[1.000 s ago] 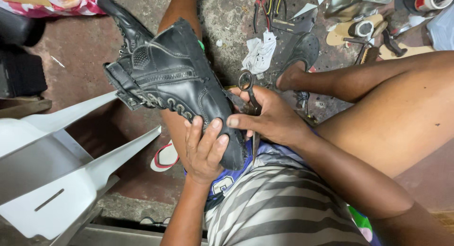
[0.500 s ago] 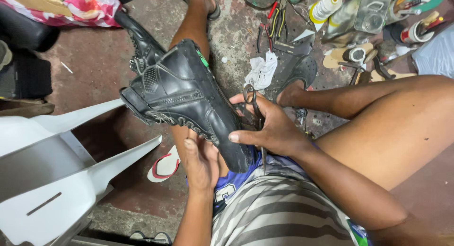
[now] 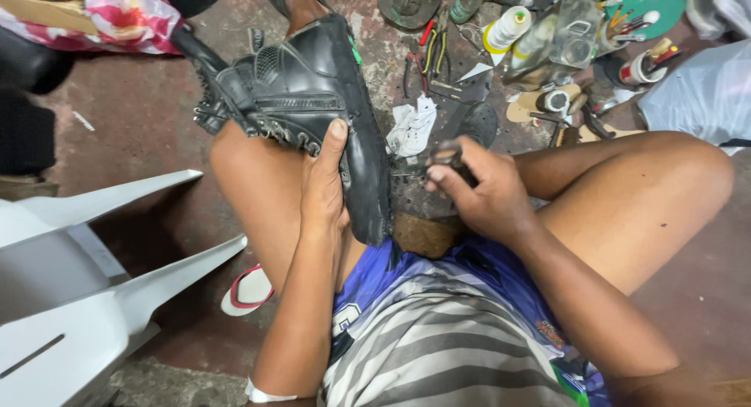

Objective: The person cleans a black boot with a cloth, then uses scissors to trim excess material from the sole. They continue to scrape and clean the sole with a small tool, focusing on the edges and surface of the boot.

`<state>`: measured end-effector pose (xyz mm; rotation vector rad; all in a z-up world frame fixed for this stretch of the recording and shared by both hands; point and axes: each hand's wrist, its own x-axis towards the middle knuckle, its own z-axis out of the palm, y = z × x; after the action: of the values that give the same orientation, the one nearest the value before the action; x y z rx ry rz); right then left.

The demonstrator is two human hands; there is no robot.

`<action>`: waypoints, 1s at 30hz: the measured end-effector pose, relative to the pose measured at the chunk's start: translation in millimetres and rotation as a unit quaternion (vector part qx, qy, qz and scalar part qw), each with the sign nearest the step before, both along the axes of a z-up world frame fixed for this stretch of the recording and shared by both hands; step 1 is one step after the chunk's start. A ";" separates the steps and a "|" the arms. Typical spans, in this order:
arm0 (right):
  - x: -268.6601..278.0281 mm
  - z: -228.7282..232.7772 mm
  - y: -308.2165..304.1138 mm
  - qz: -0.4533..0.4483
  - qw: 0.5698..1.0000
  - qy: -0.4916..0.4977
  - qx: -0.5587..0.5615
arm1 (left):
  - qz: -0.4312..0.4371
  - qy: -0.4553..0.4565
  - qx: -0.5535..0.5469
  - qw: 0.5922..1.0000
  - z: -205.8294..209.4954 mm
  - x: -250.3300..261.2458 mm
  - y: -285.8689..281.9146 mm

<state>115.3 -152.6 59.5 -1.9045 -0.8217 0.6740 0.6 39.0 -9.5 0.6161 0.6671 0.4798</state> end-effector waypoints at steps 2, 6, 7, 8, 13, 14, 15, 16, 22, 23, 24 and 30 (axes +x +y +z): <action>-4.4 -1.2 -1.5 0.030 0.985 -0.160 0.048 | -0.040 0.002 0.002 0.999 -3.3 7.3 -1.4; -10.2 -4.6 -9.2 0.069 0.966 -0.248 0.013 | -0.109 -0.004 0.027 0.994 -10.9 8.2 -10.8; -8.9 -5.8 -9.5 0.069 0.966 -0.250 -0.003 | -0.118 -0.002 0.046 0.992 -11.9 10.9 -12.5; -10.0 -7.8 -10.4 0.071 0.966 -0.248 -0.020 | -0.124 0.007 0.059 0.991 -13.0 10.1 -14.6; -12.8 -16.7 -9.0 0.079 0.959 -0.268 -0.039 | -0.129 0.073 0.071 0.986 -22.5 13.6 -17.2; -11.7 -17.6 -6.7 0.081 0.960 -0.267 -0.034 | -0.125 0.082 0.076 0.986 -24.7 15.2 -16.1; -11.2 -18.2 -4.6 0.084 0.960 -0.265 -0.029 | -0.121 0.090 0.081 0.985 -26.6 16.5 -15.4; -13.4 -18.6 -3.6 0.088 0.961 -0.261 -0.033 | -0.117 0.101 0.084 0.984 -28.5 16.1 -15.1; -24.1 -19.6 -7.4 0.138 0.944 -0.297 -0.050 | -0.075 0.079 0.098 0.989 -33.3 17.8 -10.7; -18.9 -22.3 -6.2 0.112 0.945 -0.302 -0.056 | -0.082 0.085 0.100 0.988 -33.4 20.4 -9.1; -18.6 -23.6 -7.1 0.090 0.947 -0.302 -0.061 | -0.086 0.097 0.101 0.986 -33.0 19.0 -8.4; -26.5 -21.0 -8.6 0.147 0.945 -0.287 -0.049 | -0.089 0.105 0.110 0.984 -31.8 19.9 -7.5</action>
<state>88.8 -161.2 38.6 -2.1210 -1.4859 0.3274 20.5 31.5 -41.3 0.9366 0.7561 0.3270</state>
